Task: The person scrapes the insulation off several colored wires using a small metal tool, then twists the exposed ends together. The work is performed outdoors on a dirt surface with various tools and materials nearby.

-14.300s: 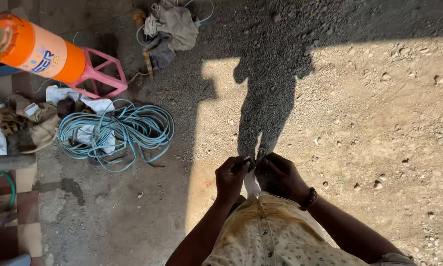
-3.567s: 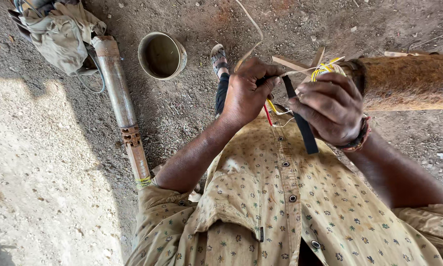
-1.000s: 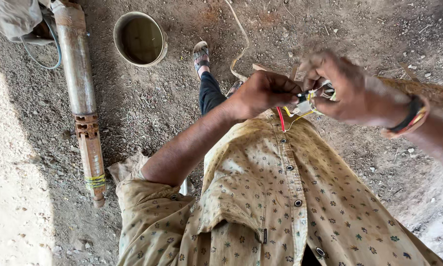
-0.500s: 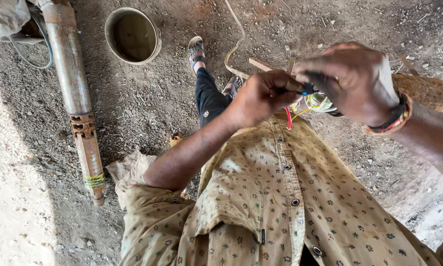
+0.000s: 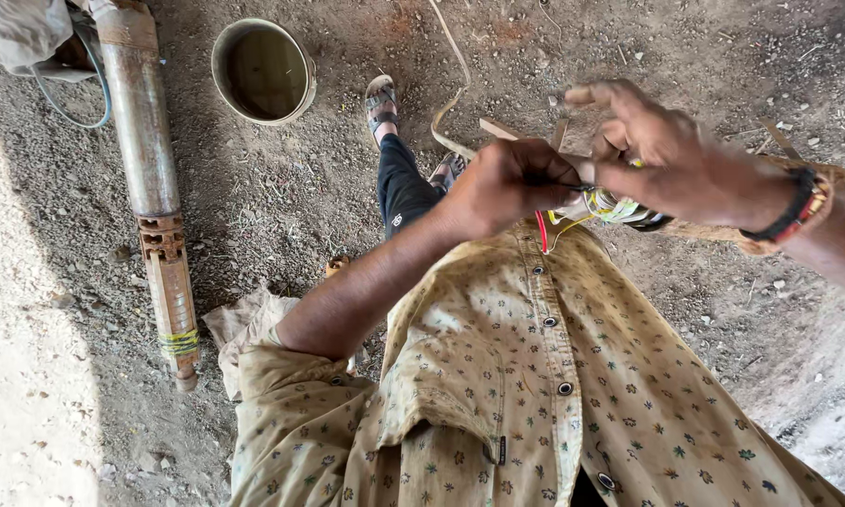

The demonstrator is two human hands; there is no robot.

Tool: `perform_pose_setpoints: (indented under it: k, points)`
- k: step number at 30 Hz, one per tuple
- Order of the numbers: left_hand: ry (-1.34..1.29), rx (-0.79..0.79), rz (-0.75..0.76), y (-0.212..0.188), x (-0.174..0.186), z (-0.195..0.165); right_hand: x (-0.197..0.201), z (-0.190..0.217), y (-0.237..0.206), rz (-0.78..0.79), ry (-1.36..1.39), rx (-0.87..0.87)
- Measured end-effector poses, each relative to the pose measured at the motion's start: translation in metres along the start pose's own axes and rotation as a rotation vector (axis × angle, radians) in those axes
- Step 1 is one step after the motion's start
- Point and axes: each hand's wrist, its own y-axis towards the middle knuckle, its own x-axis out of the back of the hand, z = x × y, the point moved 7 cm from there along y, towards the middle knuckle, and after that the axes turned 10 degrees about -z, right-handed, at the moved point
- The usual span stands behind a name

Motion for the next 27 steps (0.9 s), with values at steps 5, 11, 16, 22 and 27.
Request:
perform_pose_setpoints:
  k: [5, 11, 16, 22, 27]
  points:
    - [-0.233, 0.162, 0.221, 0.001, 0.005, 0.026, -0.006, 0.033, -0.030, -0.374, -0.312, 0.740]
    - [-0.254, 0.144, 0.246, -0.003, 0.005, 0.030, -0.018, 0.045, -0.057, -0.586, -0.618, 1.194]
    - [-0.206, 0.039, 0.061, -0.009, -0.001, 0.014, 0.002, 0.042, -0.041, -0.598, -0.418, 0.890]
    - [0.601, -0.644, -0.520, -0.046, -0.001, -0.045, -0.010, -0.005, 0.004, -0.289, 0.268, 0.084]
    - [0.609, -0.570, -0.401, -0.039, -0.003, -0.040, -0.021, -0.022, 0.003, 0.031, 0.264, -0.307]
